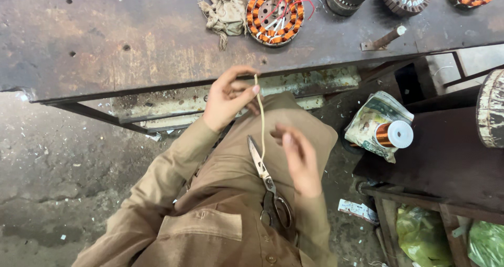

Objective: The person sits at a workbench and uses shears to cut and strip wires on circular electrical components. They then use a soldering iron to attach wires to the components, repeating the process for multiple units.

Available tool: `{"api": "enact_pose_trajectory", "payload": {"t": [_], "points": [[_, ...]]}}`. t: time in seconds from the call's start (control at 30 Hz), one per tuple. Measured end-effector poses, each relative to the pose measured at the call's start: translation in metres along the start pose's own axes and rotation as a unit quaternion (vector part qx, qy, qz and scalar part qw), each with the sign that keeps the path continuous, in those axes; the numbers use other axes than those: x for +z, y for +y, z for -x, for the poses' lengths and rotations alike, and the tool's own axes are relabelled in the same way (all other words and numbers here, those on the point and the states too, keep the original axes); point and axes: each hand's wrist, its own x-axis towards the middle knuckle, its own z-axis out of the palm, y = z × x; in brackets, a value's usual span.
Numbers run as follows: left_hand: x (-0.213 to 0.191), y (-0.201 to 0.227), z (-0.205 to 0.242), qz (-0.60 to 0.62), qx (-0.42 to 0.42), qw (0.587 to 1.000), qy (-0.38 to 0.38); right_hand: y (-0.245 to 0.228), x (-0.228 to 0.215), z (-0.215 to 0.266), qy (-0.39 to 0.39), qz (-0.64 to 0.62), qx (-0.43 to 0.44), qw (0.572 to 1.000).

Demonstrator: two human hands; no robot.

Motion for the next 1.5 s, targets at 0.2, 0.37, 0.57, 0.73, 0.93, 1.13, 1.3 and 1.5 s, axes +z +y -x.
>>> {"api": "enact_pose_trajectory", "payload": {"t": [0.2,0.37,0.57,0.73,0.93,1.13,1.3,1.5], "points": [[0.012,0.012,-0.020,-0.017,0.036,0.999,-0.018,-0.038,0.017,-0.041,-0.025,-0.273,0.113,0.955],[0.005,0.015,-0.026,-0.069,0.092,0.993,-0.003,-0.044,0.027,-0.045,0.053,-0.221,0.071,0.971],[-0.013,0.010,-0.070,-0.046,0.108,0.988,0.102,-0.058,0.036,-0.049,0.137,0.008,-0.105,0.985],[-0.070,0.028,-0.145,-0.033,0.245,0.955,0.164,-0.087,0.023,-0.067,0.248,0.271,-0.206,0.907],[-0.042,-0.009,-0.136,-0.455,0.361,0.814,-0.009,-0.106,0.014,-0.134,0.146,0.462,-0.388,0.784],[-0.024,-0.014,-0.130,-0.578,0.333,0.724,-0.175,-0.112,0.015,-0.173,0.093,0.457,-0.348,0.813],[-0.026,-0.017,-0.130,-0.583,0.345,0.715,-0.176,-0.111,0.020,-0.178,0.087,0.488,-0.368,0.787],[-0.027,-0.021,-0.133,-0.578,0.343,0.720,-0.173,-0.113,0.018,-0.180,0.076,0.535,-0.360,0.761]]}}
